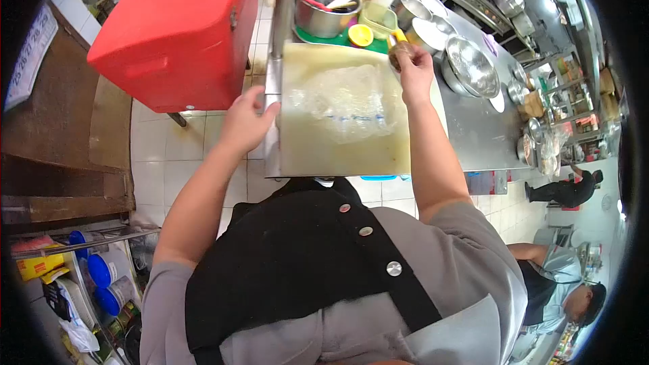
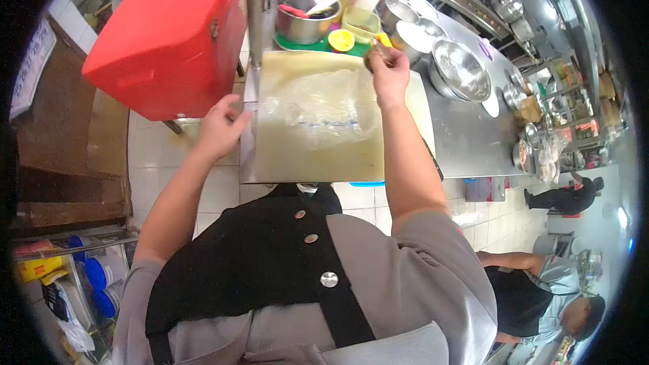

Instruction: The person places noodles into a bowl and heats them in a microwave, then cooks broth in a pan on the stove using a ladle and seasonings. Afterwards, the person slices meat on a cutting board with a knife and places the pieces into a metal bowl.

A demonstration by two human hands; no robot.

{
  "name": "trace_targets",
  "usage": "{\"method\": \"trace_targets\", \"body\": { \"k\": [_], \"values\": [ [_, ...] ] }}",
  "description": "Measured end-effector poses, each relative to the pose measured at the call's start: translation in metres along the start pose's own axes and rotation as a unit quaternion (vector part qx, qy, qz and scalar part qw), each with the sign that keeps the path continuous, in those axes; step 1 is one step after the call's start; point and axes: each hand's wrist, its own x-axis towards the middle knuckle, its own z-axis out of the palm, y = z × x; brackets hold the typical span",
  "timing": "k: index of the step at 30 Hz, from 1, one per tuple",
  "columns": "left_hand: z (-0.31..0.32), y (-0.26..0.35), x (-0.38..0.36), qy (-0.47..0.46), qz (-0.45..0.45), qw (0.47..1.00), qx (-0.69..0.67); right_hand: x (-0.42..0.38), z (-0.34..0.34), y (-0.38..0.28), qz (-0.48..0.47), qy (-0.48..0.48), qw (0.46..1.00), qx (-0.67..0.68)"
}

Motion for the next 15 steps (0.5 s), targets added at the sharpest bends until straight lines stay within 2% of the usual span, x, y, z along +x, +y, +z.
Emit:
{"method": "trace_targets", "body": {
  "k": [1,2,3,4,6,7,8,9,10,12,13,14,15],
  "values": [
    [-0.022,-0.02,-0.013,-0.008,-0.013,0.998,-0.054,0.003,0.008,0.008,0.03,0.026,0.999,0.002],
    [-0.045,-0.043,-0.031,-0.015,-0.026,0.994,-0.107,0.015,0.008,0.037,0.068,-0.011,0.993,-0.091],
    [-0.063,-0.078,-0.05,0.006,-0.046,0.994,-0.097,0.025,0.003,0.057,0.107,-0.044,0.976,-0.184],
    [-0.077,-0.118,-0.074,0.024,-0.066,0.994,-0.086,0.025,-0.001,0.052,0.03,-0.014,0.954,-0.297],
    [-0.119,-0.183,-0.135,0.04,-0.129,0.987,-0.084,0.0,-0.001,0.041,-0.122,0.044,0.857,-0.499],
    [-0.136,-0.225,-0.17,0.058,-0.192,0.977,-0.077,-0.024,0.004,0.002,-0.1,0.023,0.87,-0.483],
    [-0.156,-0.249,-0.206,0.073,-0.28,0.945,-0.152,-0.045,0.01,-0.026,-0.057,-0.042,0.896,-0.438],
    [-0.172,-0.27,-0.242,0.108,-0.328,0.924,-0.161,-0.063,0.015,-0.041,-0.013,-0.107,0.914,-0.39],
    [-0.186,-0.287,-0.265,0.143,-0.376,0.9,-0.169,-0.079,0.016,-0.033,-0.06,-0.164,0.873,-0.456],
    [-0.209,-0.308,-0.288,0.177,-0.413,0.872,-0.196,-0.105,0.017,-0.007,-0.155,-0.28,0.759,-0.567],
    [-0.221,-0.317,-0.302,0.201,-0.434,0.853,-0.207,-0.113,0.026,-0.017,-0.127,-0.284,0.737,-0.6],
    [-0.23,-0.332,-0.301,0.197,-0.399,0.866,-0.227,-0.114,0.042,-0.039,-0.104,-0.287,0.714,-0.63],
    [-0.241,-0.331,-0.288,0.198,-0.38,0.876,-0.22,-0.104,0.057,-0.061,-0.038,-0.314,0.667,-0.674]
  ]
}}
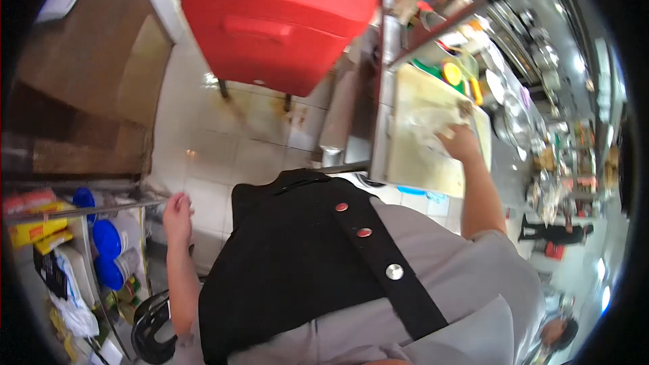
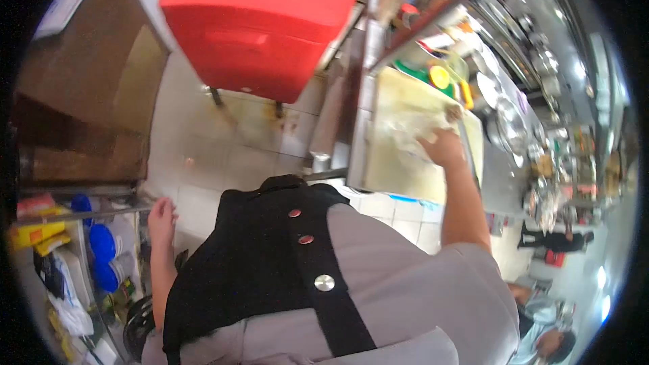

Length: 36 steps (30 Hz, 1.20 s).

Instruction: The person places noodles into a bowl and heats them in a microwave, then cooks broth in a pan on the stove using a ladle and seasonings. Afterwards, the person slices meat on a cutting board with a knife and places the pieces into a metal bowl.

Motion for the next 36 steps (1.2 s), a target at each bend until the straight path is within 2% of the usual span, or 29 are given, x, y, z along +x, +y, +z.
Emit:
{"method": "trace_targets", "body": {
  "k": [1,3,4,5,6,8,10,11,14,18,21,26,27,29,31,34,35,36],
  "values": [
    [0.005,0.021,0.01,-0.003,0.022,1.0,0.008,0.012,-0.022,-0.006,0.015,-0.068,0.992,-0.103],
    [0.02,0.083,0.036,-0.024,0.072,0.997,0.009,0.03,-0.063,-0.022,-0.066,0.019,0.989,-0.128],
    [0.028,0.103,0.058,-0.028,0.128,0.991,0.016,0.021,-0.11,-0.069,0.003,0.004,0.997,-0.076],
    [0.035,0.122,0.081,-0.034,0.183,0.982,0.025,0.026,-0.127,-0.093,-0.069,0.078,0.995,0.012],
    [0.041,0.143,0.101,-0.048,0.198,0.978,0.038,0.026,-0.143,-0.129,-0.175,0.129,0.963,0.156],
    [0.048,0.194,0.131,-0.072,0.216,0.97,0.088,0.033,-0.161,-0.206,-0.291,0.102,0.87,0.384],
    [0.044,0.236,0.148,-0.094,0.209,0.96,0.161,0.049,-0.164,-0.263,-0.297,0.077,0.847,0.434],
    [0.037,0.242,0.16,-0.103,0.192,0.962,0.164,0.065,-0.166,-0.285,-0.347,0.128,0.829,0.42],
    [0.002,0.249,0.2,-0.111,0.145,0.968,0.173,0.141,-0.172,-0.329,-0.33,0.175,0.799,0.472],
    [-0.075,0.212,0.264,-0.054,0.085,0.985,0.143,0.234,-0.226,-0.389,-0.35,0.139,0.831,0.408],
    [-0.116,0.228,0.294,-0.013,0.009,0.991,0.135,0.324,-0.253,-0.444,-0.372,0.226,0.851,0.295],
    [-0.182,0.239,0.415,-0.007,-0.04,0.989,0.143,0.481,-0.256,-0.531,-0.312,0.344,0.86,0.211],
    [-0.188,0.248,0.443,-0.011,-0.034,0.989,0.145,0.503,-0.255,-0.539,-0.288,0.366,0.864,0.189],
    [-0.201,0.257,0.508,-0.021,-0.026,0.989,0.143,0.532,-0.241,-0.554,-0.185,0.35,0.903,0.164],
    [-0.202,0.279,0.554,-0.06,-0.008,0.986,0.155,0.543,-0.238,-0.57,-0.106,0.318,0.934,0.119],
    [-0.187,0.34,0.606,-0.131,0.001,0.976,0.174,0.546,-0.233,-0.569,-0.096,0.37,0.913,0.142],
    [-0.177,0.36,0.625,-0.144,0.005,0.974,0.177,0.545,-0.233,-0.567,-0.122,0.398,0.9,0.13],
    [-0.164,0.377,0.646,-0.159,0.012,0.971,0.177,0.539,-0.239,-0.573,-0.087,0.382,0.912,0.126]
  ]
}}
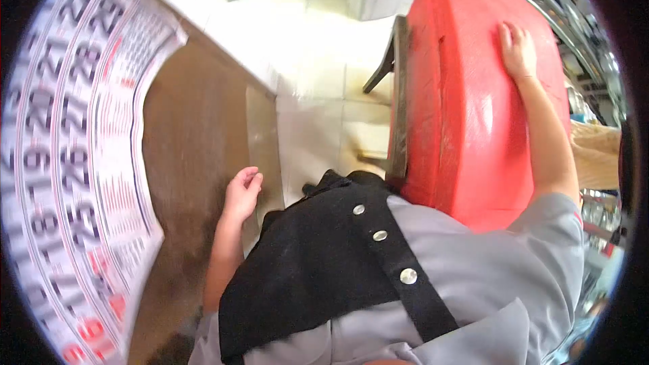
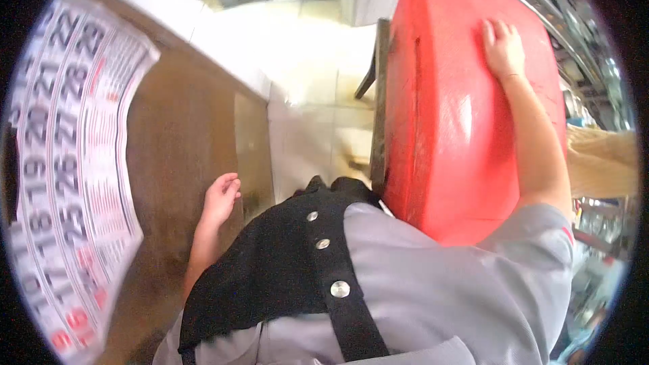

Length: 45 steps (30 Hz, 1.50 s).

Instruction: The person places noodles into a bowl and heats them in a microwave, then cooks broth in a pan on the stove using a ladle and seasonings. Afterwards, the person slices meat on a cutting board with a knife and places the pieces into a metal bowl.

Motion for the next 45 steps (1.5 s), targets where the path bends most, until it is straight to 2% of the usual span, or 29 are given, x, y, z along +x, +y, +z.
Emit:
{"method": "trace_targets", "body": {
  "k": [5,8,12,14,17,18,20,22,27,32,36,40,41,42,45],
  "values": [
    [0.008,0.077,0.135,-0.065,0.101,0.991,0.056,0.029,0.025,0.022,0.061,0.014,0.997,-0.037],
    [0.021,0.152,0.192,-0.138,0.113,0.979,0.098,0.054,0.037,0.037,0.123,0.021,0.991,-0.042],
    [0.034,0.214,0.291,-0.157,0.189,0.948,0.203,0.097,0.058,0.063,0.207,0.033,0.973,-0.095],
    [0.037,0.253,0.327,-0.179,0.168,0.94,0.236,0.108,0.069,0.072,0.196,0.038,0.975,-0.096],
    [0.037,0.28,0.405,-0.161,0.19,0.918,0.308,0.127,0.07,0.076,0.228,0.023,0.971,-0.066],
    [0.038,0.295,0.418,-0.153,0.183,0.934,0.267,0.132,0.073,0.081,0.249,0.02,0.966,-0.074],
    [0.041,0.323,0.442,-0.13,0.152,0.94,0.275,0.145,0.078,0.093,0.286,0.015,0.954,-0.088],
    [0.035,0.313,0.499,-0.146,0.118,0.936,0.296,0.156,0.085,0.106,0.306,0.02,0.946,-0.103],
    [0.046,0.339,0.593,-0.2,0.185,0.839,0.471,0.167,0.086,0.115,0.343,0.006,0.935,-0.089],
    [0.111,0.398,0.717,-0.245,0.211,0.776,0.542,0.171,0.082,0.108,0.396,0.001,0.908,-0.138],
    [0.161,0.49,0.81,-0.254,0.263,0.749,0.552,0.189,0.079,0.106,0.43,0.005,0.891,-0.146],
    [0.257,0.615,0.902,-0.277,0.403,0.733,0.473,0.205,0.081,0.096,0.489,0.029,0.855,-0.174],
    [0.291,0.648,0.914,-0.285,0.406,0.743,0.45,0.201,0.085,0.098,0.496,0.033,0.846,-0.192],
    [0.329,0.689,0.913,-0.313,0.339,0.772,0.437,0.202,0.087,0.099,0.508,0.038,0.839,-0.193],
    [0.439,0.785,0.871,-0.336,0.404,0.786,0.325,0.208,0.087,0.106,0.538,0.053,0.818,-0.199]
  ]
}}
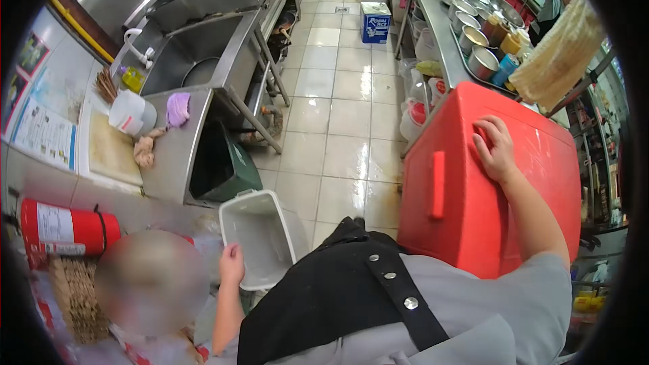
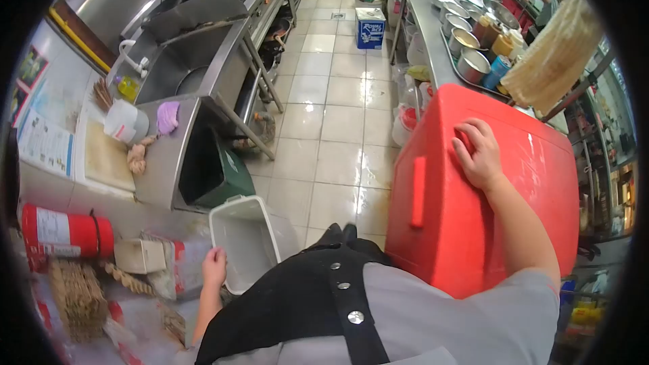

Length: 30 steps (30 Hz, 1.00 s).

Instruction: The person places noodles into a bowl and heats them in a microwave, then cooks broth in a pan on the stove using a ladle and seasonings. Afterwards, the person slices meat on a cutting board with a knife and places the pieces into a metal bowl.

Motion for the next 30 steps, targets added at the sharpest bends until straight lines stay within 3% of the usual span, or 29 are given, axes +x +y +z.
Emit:
{"method": "trace_targets", "body": {
  "k": [2,5,8,14,18,21,25,27,28,30],
  "values": [
    [0.01,0.089,0.046,-0.058,0.027,0.996,-0.061,0.009,0.006,0.004,0.017,0.002,1.0,-0.005],
    [0.057,0.169,0.104,-0.146,0.09,0.982,-0.085,0.037,0.01,-0.007,0.023,-0.003,1.0,-0.017],
    [0.104,0.23,0.153,-0.212,0.169,0.963,-0.008,0.072,0.026,0.0,0.023,-0.008,1.0,-0.009],
    [0.152,0.334,0.232,-0.33,0.196,0.918,0.101,0.197,0.084,0.028,-0.004,-0.029,0.994,0.107],
    [0.176,0.387,0.296,-0.286,0.191,0.936,0.073,0.291,0.104,0.05,-0.01,-0.086,0.99,0.115],
    [0.196,0.419,0.352,-0.312,0.162,0.935,0.054,0.35,0.125,0.068,0.032,-0.132,0.983,0.125],
    [0.242,0.459,0.452,-0.316,0.237,0.913,0.104,0.41,0.185,0.089,0.094,-0.102,0.976,0.165],
    [0.267,0.505,0.496,-0.335,0.231,0.911,0.072,0.428,0.225,0.098,0.162,-0.112,0.962,0.188],
    [0.282,0.531,0.516,-0.339,0.237,0.907,0.072,0.432,0.248,0.103,0.253,-0.125,0.927,0.247],
    [0.308,0.589,0.556,-0.348,0.296,0.887,0.07,0.441,0.288,0.111,0.307,-0.126,0.899,0.287]
  ]
}}
